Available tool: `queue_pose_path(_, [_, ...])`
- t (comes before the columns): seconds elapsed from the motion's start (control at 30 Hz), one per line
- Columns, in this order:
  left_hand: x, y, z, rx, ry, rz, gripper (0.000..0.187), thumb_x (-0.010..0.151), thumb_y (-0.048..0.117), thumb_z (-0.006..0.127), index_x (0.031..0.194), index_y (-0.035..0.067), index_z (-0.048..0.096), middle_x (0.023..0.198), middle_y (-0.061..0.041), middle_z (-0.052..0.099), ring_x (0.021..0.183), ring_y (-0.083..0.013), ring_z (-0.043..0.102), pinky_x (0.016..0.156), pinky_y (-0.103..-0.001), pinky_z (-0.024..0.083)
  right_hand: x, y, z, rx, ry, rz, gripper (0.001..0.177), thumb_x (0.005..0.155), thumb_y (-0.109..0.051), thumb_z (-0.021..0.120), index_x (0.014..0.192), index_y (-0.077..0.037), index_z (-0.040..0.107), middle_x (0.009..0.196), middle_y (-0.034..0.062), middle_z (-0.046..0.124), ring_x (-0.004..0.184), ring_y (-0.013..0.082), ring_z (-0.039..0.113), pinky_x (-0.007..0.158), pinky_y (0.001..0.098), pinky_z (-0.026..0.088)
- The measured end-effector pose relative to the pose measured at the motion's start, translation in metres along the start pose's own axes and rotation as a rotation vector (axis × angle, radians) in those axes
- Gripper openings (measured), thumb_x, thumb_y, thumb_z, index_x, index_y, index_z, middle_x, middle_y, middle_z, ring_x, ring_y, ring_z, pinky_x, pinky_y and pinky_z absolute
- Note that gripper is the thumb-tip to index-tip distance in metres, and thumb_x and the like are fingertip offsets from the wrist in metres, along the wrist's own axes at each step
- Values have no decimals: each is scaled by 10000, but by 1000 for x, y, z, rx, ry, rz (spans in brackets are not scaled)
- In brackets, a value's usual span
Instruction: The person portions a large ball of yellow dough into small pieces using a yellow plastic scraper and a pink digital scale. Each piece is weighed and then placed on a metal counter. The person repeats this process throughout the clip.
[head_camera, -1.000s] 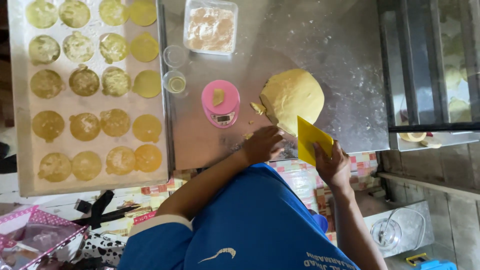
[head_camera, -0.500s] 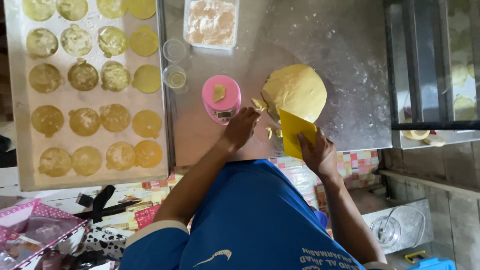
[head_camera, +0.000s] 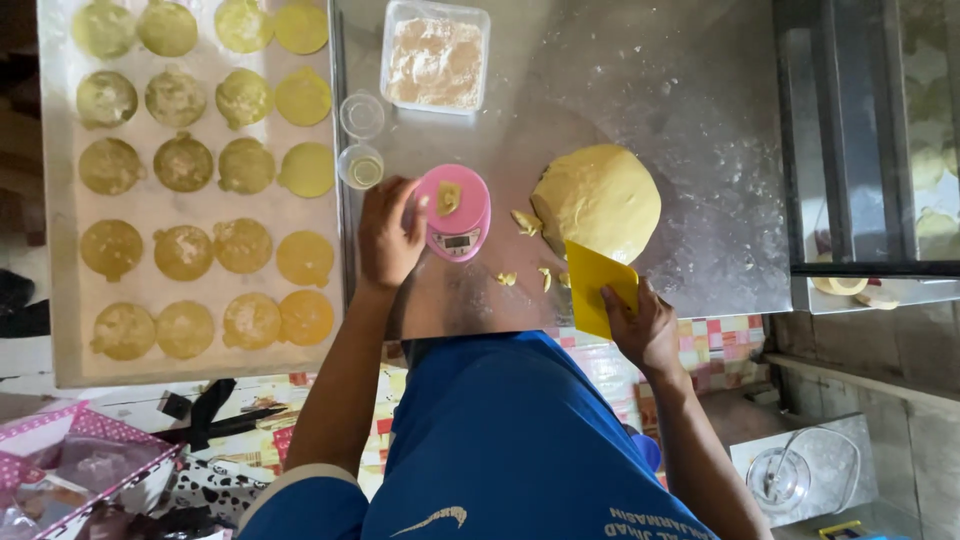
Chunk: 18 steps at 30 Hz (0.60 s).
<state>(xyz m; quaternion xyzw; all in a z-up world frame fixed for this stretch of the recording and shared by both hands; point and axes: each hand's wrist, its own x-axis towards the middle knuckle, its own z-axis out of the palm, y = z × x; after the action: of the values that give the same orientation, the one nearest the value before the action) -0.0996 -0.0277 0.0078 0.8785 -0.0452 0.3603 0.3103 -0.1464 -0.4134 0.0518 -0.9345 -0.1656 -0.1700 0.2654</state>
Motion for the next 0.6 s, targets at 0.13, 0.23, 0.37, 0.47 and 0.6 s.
queue_pose_path(0.13, [0,-2,-15,19,-24,-45,132,994,129,706,1124,144,719,1016,-53,662,956,-281,674,861,-389,552,-2,2,3,-24,6,-6,403,903,-327,853,866,7,632,541,216,562,579,463,666,475,510,503])
queue_pose_path(0.23, [-7,-14,-9,32,-130,-3,182,973,166,727,1155,177,717,1079,-46,667,1047,-274,675,915,-380,549,1,-2,3,-14,13,-26,415,920,-308,843,887,40,620,538,234,548,560,482,650,477,519,505])
queue_pose_path(0.37, [1,-16,-2,-19,-301,67,440,886,123,780,1307,103,653,1195,-168,669,1147,-373,650,991,-481,524,1,1,6,-1,-8,-17,384,921,-315,839,859,-1,626,535,211,552,556,461,654,473,507,501])
queue_pose_path(0.47, [13,-6,-2,-14,-431,82,605,849,123,814,1405,66,582,1303,-228,638,1231,-425,613,1050,-521,491,0,4,8,10,-15,-9,379,925,-314,835,851,-5,627,535,210,553,558,461,654,469,512,496])
queue_pose_path(0.6, [11,-15,20,88,-562,145,676,860,217,822,1469,110,547,1361,-181,621,1270,-387,594,914,-481,562,7,-14,3,21,-31,14,385,929,-309,830,855,12,632,541,210,569,558,465,656,466,519,486])
